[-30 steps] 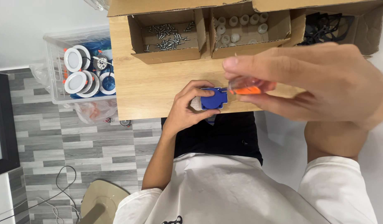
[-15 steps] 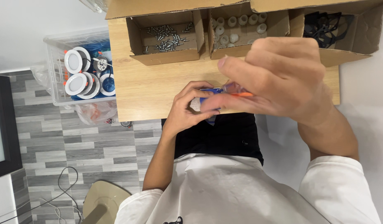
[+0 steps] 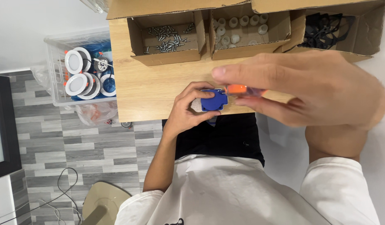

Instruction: The person uses a screwdriver to tighten screws on a blue electrical socket cover. They then place a white plastic insert into the socket, followed by a black circular component. Finally, they reattach the blue cover and secure it with screws.

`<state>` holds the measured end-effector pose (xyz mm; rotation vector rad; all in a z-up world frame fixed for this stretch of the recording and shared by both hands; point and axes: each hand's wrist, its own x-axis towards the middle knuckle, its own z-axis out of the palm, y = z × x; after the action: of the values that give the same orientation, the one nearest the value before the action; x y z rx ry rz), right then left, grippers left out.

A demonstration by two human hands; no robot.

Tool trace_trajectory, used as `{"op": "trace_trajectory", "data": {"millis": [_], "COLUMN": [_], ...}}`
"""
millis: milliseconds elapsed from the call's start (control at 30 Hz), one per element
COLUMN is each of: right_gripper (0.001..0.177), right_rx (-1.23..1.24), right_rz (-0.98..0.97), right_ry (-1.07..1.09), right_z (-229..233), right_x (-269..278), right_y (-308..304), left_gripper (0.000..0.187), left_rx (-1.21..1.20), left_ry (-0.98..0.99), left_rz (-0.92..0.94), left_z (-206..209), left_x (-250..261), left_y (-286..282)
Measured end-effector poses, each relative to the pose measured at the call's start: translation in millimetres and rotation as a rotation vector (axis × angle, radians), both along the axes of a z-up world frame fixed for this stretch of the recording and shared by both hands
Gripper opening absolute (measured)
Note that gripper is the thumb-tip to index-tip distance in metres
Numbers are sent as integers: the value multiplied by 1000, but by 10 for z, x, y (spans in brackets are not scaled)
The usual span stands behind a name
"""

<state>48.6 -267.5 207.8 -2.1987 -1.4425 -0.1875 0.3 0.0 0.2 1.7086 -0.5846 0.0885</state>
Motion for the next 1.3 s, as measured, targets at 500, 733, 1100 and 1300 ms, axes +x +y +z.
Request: {"op": "trace_trajectory", "data": {"millis": [500,733,1100,1300], "right_gripper": [56,60,32,41], "right_rx": [242,103,130,194], "right_rz": [-181,279,48,-94], "right_ry": [-426,341,1,-34], "right_z": [-380,1,-34,-166], "right_x": [51,107,67,0], "right_y": [282,50,131,179], "left_gripper": [40,46,46,45], "left_rx": [13,-7,-2,21], "left_ry": [35,31,8,4], "left_rz": [8,2,18,30], "left_z": [73,-32,-6,-10], "left_x": [-1,-9,-17,-30], "left_y": [-11,-3,-15,-10]}}
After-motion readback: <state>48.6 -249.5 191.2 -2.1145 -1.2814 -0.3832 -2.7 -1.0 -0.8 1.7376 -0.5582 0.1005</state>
